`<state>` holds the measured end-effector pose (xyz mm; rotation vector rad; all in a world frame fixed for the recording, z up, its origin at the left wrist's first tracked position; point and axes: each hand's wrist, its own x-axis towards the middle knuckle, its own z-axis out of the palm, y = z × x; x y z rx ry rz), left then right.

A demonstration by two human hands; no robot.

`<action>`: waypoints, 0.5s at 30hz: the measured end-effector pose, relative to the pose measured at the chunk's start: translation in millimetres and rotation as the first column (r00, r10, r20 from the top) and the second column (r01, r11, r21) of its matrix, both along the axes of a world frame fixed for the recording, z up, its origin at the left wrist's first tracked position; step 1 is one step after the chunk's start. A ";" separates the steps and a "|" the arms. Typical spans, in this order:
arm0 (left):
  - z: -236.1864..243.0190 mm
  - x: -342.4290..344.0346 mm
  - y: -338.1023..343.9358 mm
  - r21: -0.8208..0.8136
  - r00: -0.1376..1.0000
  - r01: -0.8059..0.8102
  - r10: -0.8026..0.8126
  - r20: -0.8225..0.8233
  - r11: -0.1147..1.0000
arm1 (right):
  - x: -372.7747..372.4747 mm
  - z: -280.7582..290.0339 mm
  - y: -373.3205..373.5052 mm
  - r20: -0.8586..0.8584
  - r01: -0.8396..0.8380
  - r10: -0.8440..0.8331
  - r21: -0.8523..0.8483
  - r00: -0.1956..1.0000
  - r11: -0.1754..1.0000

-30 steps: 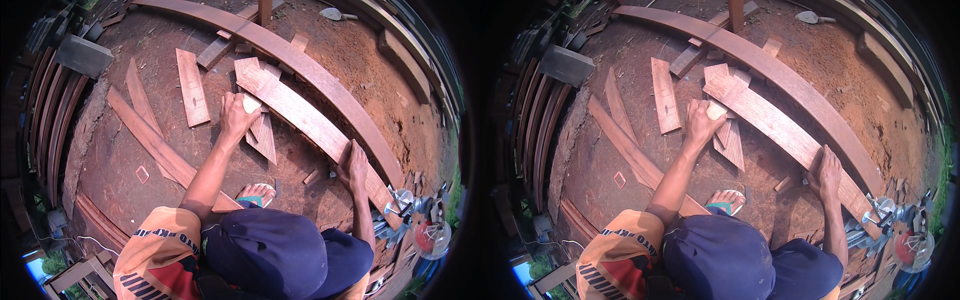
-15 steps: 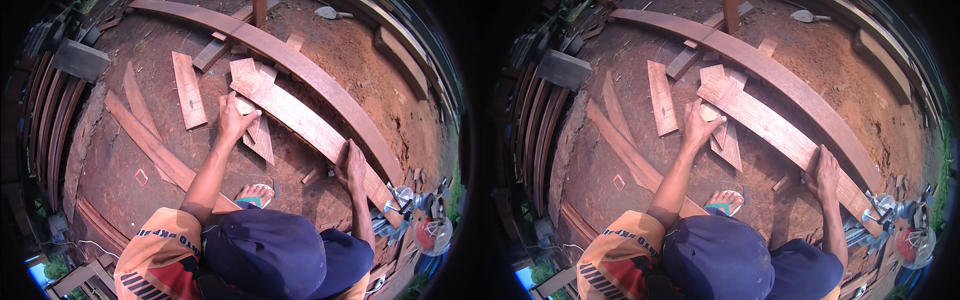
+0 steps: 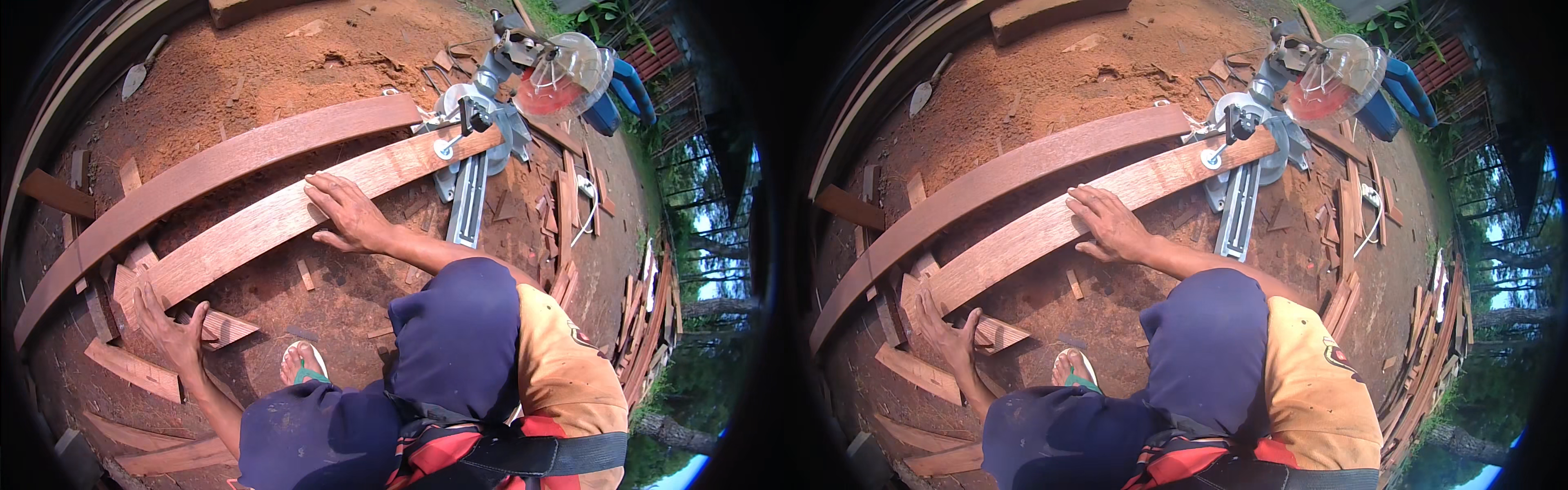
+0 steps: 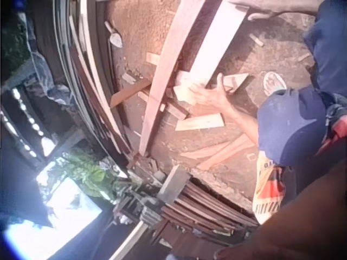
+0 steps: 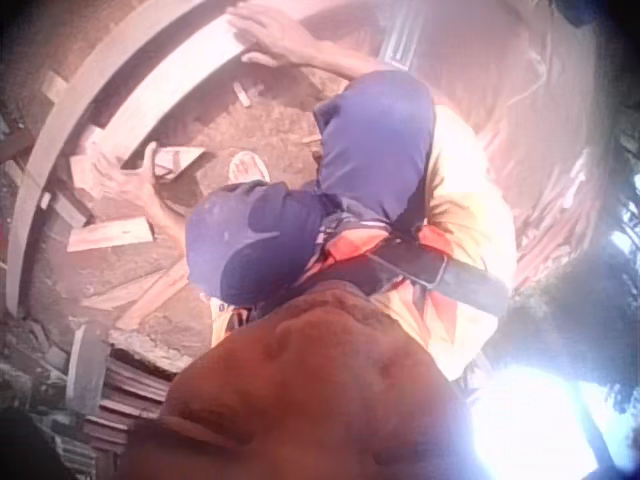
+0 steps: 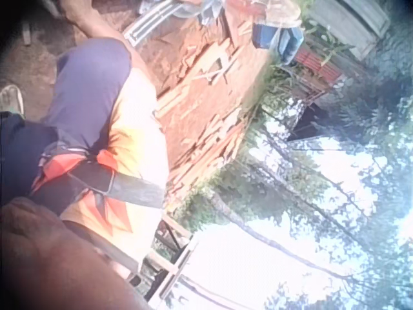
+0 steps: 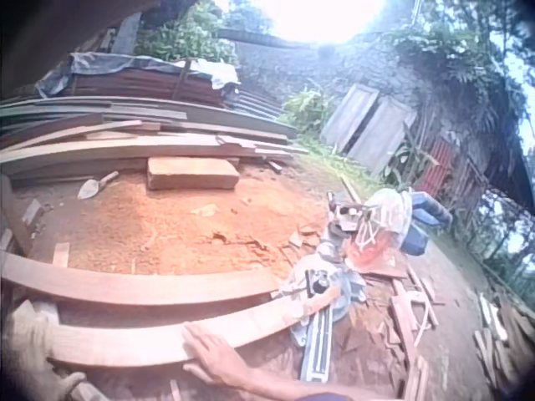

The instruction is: The person uses a miter saw to cut wooden planks into smaller pieces. They position each plank on the saw, lower the blade to cut, and then move the cut pieces aside. The person repeats this process with multiple planks throughout the clip.

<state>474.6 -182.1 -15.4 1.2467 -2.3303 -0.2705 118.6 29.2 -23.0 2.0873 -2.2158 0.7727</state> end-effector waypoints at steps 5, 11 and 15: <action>0.6 -41.0 -19.9 -0.054 0.902 0.332 -0.300 0.312 0.942 | -0.5 -16.1 125.4 0.170 0.418 -0.411 -0.008 0.896 0.909; -36.8 -48.3 -40.4 -0.103 0.878 0.359 -0.298 0.374 0.928 | -71.9 -47.5 207.5 -0.031 0.854 -0.854 0.063 0.519 0.517; -39.4 -36.7 -42.6 -0.215 0.860 0.302 -0.168 0.482 0.929 | -126.6 -29.8 206.7 -0.056 0.849 -0.866 0.239 0.497 0.471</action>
